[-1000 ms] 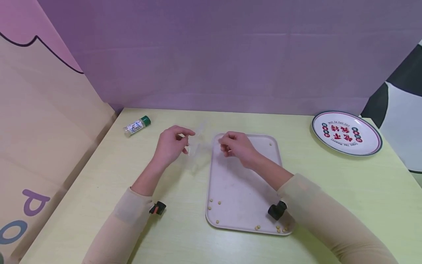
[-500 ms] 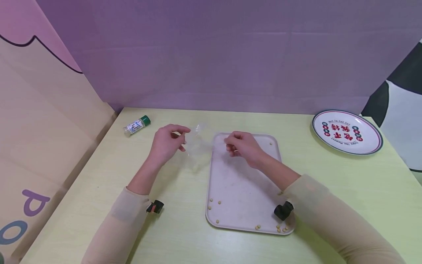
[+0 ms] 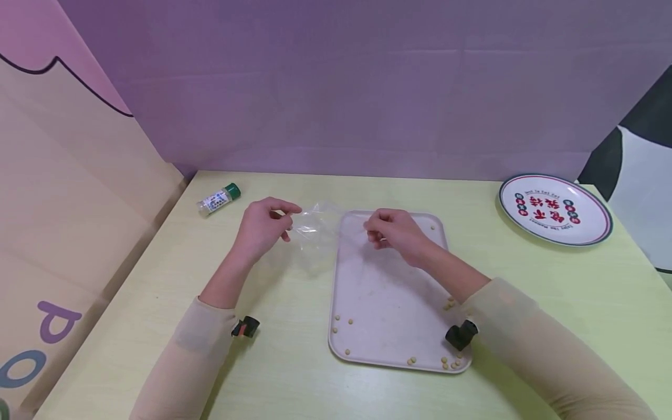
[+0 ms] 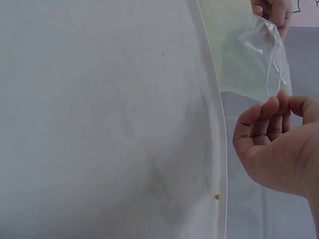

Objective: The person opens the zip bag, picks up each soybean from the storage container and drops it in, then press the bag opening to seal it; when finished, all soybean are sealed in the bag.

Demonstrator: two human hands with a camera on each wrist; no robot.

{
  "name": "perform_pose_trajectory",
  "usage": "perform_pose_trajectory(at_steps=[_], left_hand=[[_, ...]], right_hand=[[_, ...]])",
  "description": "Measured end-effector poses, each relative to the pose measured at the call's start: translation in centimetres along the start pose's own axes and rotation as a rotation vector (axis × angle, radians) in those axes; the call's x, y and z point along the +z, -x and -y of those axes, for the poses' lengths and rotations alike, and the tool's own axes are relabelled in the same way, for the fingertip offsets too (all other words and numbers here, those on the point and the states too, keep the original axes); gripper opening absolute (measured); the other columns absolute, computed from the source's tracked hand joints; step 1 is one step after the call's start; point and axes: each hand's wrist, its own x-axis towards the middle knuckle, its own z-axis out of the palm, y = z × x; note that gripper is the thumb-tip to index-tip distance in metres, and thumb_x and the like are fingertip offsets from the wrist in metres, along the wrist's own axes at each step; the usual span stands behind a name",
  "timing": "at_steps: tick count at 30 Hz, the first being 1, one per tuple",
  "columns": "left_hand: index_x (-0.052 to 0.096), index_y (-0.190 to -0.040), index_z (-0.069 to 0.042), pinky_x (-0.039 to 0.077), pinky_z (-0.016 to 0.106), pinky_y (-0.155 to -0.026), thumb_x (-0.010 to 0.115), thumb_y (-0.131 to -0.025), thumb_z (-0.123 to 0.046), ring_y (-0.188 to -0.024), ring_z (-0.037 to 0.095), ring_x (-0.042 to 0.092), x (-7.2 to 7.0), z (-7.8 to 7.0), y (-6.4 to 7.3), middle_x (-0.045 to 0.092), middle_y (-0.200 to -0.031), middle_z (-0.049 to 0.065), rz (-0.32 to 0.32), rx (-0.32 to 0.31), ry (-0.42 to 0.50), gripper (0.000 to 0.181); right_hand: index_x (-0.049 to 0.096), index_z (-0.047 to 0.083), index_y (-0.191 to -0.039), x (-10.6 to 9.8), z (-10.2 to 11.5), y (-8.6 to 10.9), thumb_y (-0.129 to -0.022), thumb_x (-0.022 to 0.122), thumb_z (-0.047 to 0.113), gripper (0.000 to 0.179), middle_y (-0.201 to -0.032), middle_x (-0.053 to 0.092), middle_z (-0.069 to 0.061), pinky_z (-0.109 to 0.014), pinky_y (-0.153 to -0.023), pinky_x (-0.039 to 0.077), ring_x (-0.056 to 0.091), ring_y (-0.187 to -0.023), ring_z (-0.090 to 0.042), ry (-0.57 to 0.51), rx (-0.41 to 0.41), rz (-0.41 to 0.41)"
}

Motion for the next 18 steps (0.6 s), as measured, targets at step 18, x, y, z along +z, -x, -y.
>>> perform_pose_trajectory(at_steps=[18], left_hand=[[0.075, -0.115, -0.011, 0.045, 0.027, -0.053, 0.056, -0.099, -0.005, -0.066, 0.022, 0.061, 1.1, -0.5, 0.5, 0.065, -0.113, 0.013, 0.078, 0.066, -0.091, 0.026]], right_hand=[[0.062, -0.002, -0.090, 0.8, -0.2, 0.6, -0.098, 0.063, 0.010, 0.015, -0.078, 0.059, -0.007, -0.029, -0.067, 0.052, 0.054, -0.070, -0.018, 0.006, -0.010, 0.107]])
